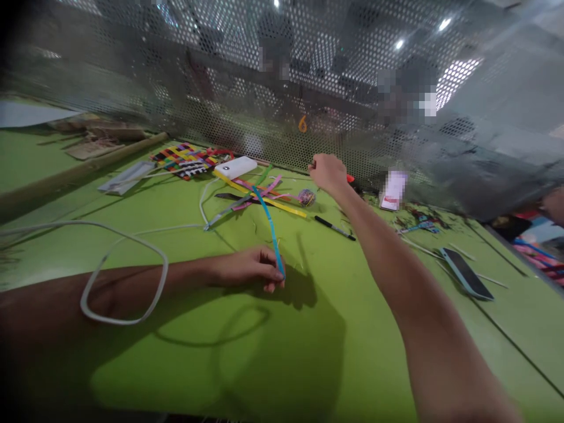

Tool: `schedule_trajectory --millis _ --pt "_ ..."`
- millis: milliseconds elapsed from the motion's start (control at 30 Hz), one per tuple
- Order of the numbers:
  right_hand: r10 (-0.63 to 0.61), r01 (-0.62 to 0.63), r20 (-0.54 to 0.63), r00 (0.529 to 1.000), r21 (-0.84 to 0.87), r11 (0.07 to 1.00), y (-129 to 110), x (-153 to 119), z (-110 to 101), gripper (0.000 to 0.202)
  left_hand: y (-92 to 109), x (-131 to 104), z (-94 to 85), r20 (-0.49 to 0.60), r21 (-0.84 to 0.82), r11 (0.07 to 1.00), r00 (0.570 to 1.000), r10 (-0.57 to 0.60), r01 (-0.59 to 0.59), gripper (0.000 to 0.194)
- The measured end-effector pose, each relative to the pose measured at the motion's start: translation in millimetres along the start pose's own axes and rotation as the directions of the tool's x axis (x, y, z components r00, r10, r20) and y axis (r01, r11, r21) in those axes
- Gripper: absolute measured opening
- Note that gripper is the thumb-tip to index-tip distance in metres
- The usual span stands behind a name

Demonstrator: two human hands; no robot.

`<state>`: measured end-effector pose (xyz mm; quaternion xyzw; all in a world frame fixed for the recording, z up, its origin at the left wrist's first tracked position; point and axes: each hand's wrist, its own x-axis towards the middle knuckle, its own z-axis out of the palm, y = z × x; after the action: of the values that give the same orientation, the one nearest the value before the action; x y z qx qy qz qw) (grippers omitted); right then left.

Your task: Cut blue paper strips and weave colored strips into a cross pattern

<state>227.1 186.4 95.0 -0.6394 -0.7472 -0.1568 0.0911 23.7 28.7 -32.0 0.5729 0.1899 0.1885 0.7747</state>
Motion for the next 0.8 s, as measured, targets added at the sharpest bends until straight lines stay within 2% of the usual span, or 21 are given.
schedule_trajectory --millis 100,167,267,400,600,800 --pt "-0.071 0.073 -0.045 0.996 0.039 0.997 -11 -37 -5 0.027 -1 0 1.9 -0.028 -0.143 0.990 1.000 -0.009 0.005 0.019" --pt "-0.138 0.139 -0.013 0.990 0.082 0.987 -17 -68 -2 0.027 -1 0 3.4 -0.035 -0.212 0.977 0.999 -0.013 0.005 0.019" --pt "-0.262 0.243 0.044 0.964 0.256 0.936 -21 -114 11 0.025 0 0 5.5 -0.079 -0.270 0.963 0.997 -0.013 -0.009 0.016" --pt "-0.360 0.332 0.004 0.933 0.376 0.865 -21 -157 28 0.023 1 -1 6.9 -0.131 -0.289 0.956 0.991 0.006 -0.044 0.015" --pt "-0.452 0.376 0.074 0.889 0.446 0.812 -30 -188 28 0.016 2 -6 7.4 -0.083 -0.186 0.981 0.996 0.035 -0.050 0.017" --pt "-0.441 0.362 0.065 0.895 0.472 0.804 -29 -188 34 0.016 2 -5 6.2 -0.086 -0.192 0.981 0.996 0.004 -0.021 0.019"
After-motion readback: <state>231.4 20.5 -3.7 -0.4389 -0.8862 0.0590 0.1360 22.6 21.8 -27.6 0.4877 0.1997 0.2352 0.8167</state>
